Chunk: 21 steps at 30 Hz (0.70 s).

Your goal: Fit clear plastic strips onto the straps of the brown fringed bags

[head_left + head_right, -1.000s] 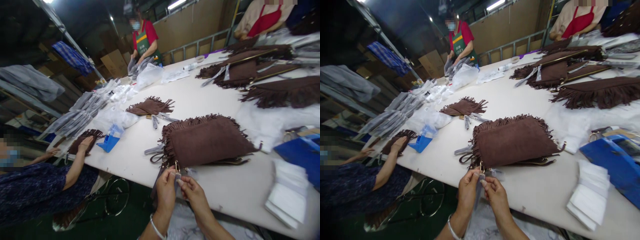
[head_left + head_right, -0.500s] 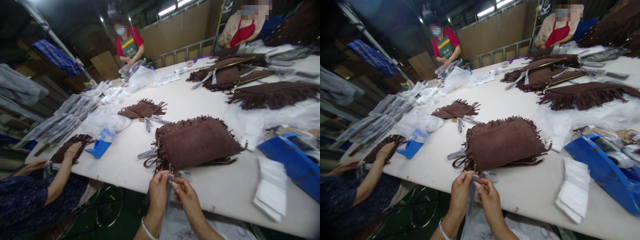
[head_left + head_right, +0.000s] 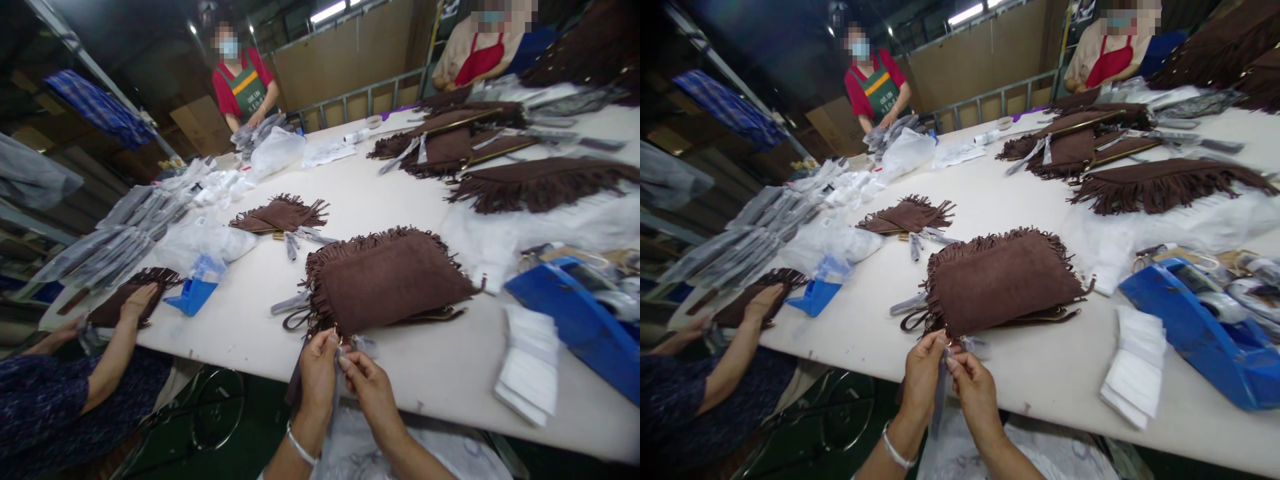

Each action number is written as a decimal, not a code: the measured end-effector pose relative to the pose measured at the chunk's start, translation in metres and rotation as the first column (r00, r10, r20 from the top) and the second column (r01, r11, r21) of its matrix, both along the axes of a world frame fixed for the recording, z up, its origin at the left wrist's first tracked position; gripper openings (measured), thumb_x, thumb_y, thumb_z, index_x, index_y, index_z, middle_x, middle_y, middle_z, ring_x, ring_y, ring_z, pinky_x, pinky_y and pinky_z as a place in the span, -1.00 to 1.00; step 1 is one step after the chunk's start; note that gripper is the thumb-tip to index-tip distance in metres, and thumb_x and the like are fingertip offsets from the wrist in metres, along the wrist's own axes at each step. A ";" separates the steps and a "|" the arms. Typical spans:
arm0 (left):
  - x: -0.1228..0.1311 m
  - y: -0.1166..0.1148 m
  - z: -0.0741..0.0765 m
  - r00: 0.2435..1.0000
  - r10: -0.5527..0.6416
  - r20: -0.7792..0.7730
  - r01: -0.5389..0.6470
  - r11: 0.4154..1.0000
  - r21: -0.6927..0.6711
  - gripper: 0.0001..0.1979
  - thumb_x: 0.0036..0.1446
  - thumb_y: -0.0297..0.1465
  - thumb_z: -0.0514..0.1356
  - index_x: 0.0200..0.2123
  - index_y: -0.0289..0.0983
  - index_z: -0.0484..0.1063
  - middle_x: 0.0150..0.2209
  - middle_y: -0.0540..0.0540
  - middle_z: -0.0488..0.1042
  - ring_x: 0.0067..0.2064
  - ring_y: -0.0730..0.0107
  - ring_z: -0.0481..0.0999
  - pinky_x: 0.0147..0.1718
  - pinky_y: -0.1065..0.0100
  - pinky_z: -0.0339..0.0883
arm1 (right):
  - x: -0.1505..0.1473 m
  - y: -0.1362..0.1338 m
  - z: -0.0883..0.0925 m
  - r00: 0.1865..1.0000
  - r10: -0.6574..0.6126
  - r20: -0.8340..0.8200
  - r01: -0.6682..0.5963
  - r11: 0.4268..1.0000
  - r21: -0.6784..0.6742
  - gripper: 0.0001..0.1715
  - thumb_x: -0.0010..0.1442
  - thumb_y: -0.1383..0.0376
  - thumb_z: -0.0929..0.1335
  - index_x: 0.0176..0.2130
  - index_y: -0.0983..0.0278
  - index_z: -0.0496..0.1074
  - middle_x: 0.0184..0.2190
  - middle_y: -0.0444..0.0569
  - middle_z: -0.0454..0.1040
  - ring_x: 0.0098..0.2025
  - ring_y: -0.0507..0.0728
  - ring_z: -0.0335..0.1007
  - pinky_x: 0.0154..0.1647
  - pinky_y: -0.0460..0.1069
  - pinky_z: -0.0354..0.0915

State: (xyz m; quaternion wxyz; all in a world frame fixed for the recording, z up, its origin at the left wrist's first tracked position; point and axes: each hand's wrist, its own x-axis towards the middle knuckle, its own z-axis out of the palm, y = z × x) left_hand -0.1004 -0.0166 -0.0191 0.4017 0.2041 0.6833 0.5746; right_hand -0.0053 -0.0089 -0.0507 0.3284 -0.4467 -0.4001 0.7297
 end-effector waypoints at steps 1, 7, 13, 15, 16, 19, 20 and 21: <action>0.000 0.002 0.003 1.000 0.000 0.009 0.000 1.000 0.001 -0.65 0.06 -0.16 0.22 -0.23 -0.32 0.51 -0.32 -0.15 0.55 -0.30 0.28 0.50 -0.30 0.33 0.35 | 0.000 0.000 0.000 1.000 -0.005 0.009 0.005 1.000 0.009 -0.58 0.05 -0.04 0.39 -0.43 0.27 0.43 -0.67 -0.22 0.22 -0.59 0.00 0.08 -0.58 -0.11 0.01; -0.007 0.010 0.007 1.000 0.014 0.012 -0.013 0.999 -0.032 -0.74 0.01 -0.20 0.25 -0.43 -0.31 0.44 -0.53 0.02 0.39 -0.51 0.49 0.34 -0.51 0.47 0.19 | -0.001 0.004 -0.001 0.997 -0.062 0.044 0.063 0.998 -0.012 -0.62 0.06 -0.01 0.40 -0.45 0.27 0.44 -0.64 -0.21 0.23 -0.58 0.00 0.07 -0.57 -0.11 0.00; -0.015 0.006 0.003 0.999 -0.032 -0.005 0.031 0.997 -0.073 -0.79 0.01 -0.25 0.24 -0.46 -0.30 0.42 -0.54 0.05 0.37 -0.51 0.52 0.30 -0.52 0.49 0.15 | -0.005 0.007 0.001 0.993 -0.112 0.043 0.112 0.994 -0.008 -0.64 0.06 0.01 0.41 -0.43 0.27 0.46 -0.61 -0.18 0.28 -0.54 0.02 0.12 -0.53 -0.11 0.06; -0.017 0.005 0.004 0.999 -0.050 -0.006 0.049 0.994 -0.093 -0.77 0.02 -0.22 0.23 -0.44 -0.29 0.43 -0.52 0.02 0.42 -0.49 0.48 0.35 -0.50 0.47 0.19 | -0.007 0.008 0.001 0.992 -0.121 0.046 0.122 0.992 -0.014 -0.64 0.06 0.01 0.40 -0.42 0.27 0.47 -0.61 -0.18 0.28 -0.54 0.02 0.12 -0.54 -0.11 0.05; -0.017 0.004 0.005 0.998 -0.061 -0.002 0.060 0.994 -0.096 -0.75 0.03 -0.20 0.23 -0.42 -0.29 0.45 -0.50 -0.01 0.45 -0.47 0.45 0.39 -0.48 0.45 0.22 | -0.007 0.008 0.001 0.991 -0.128 0.049 0.129 0.991 -0.021 -0.63 0.06 0.01 0.40 -0.42 0.28 0.47 -0.62 -0.19 0.27 -0.55 0.01 0.11 -0.55 -0.11 0.05; -0.016 -0.002 0.006 0.997 -0.061 0.043 0.063 0.996 -0.066 -0.65 0.05 -0.15 0.22 -0.22 -0.29 0.50 -0.29 -0.14 0.56 -0.30 0.30 0.51 -0.33 0.38 0.33 | -0.009 0.010 0.002 0.987 -0.149 0.052 0.151 0.988 -0.041 -0.62 0.06 0.00 0.39 -0.40 0.28 0.46 -0.60 -0.19 0.29 -0.55 0.01 0.11 -0.56 -0.12 0.06; -0.014 -0.005 0.007 0.996 -0.047 0.070 0.050 0.998 -0.049 -0.61 0.06 -0.14 0.23 -0.13 -0.28 0.49 -0.20 -0.18 0.56 -0.22 0.26 0.53 -0.27 0.35 0.35 | -0.009 0.010 0.003 0.987 -0.155 0.053 0.157 0.987 -0.044 -0.62 0.06 0.00 0.40 -0.39 0.28 0.47 -0.59 -0.18 0.31 -0.55 0.01 0.12 -0.56 -0.12 0.06; -0.013 -0.009 0.006 0.994 -0.032 0.103 0.036 0.999 -0.037 -0.57 0.06 -0.15 0.23 -0.06 -0.28 0.47 -0.12 -0.21 0.55 -0.16 0.22 0.53 -0.21 0.33 0.36 | -0.009 0.009 0.003 0.986 -0.161 0.052 0.164 0.986 -0.044 -0.62 0.05 0.00 0.40 -0.39 0.28 0.47 -0.58 -0.17 0.33 -0.53 0.01 0.14 -0.56 -0.12 0.07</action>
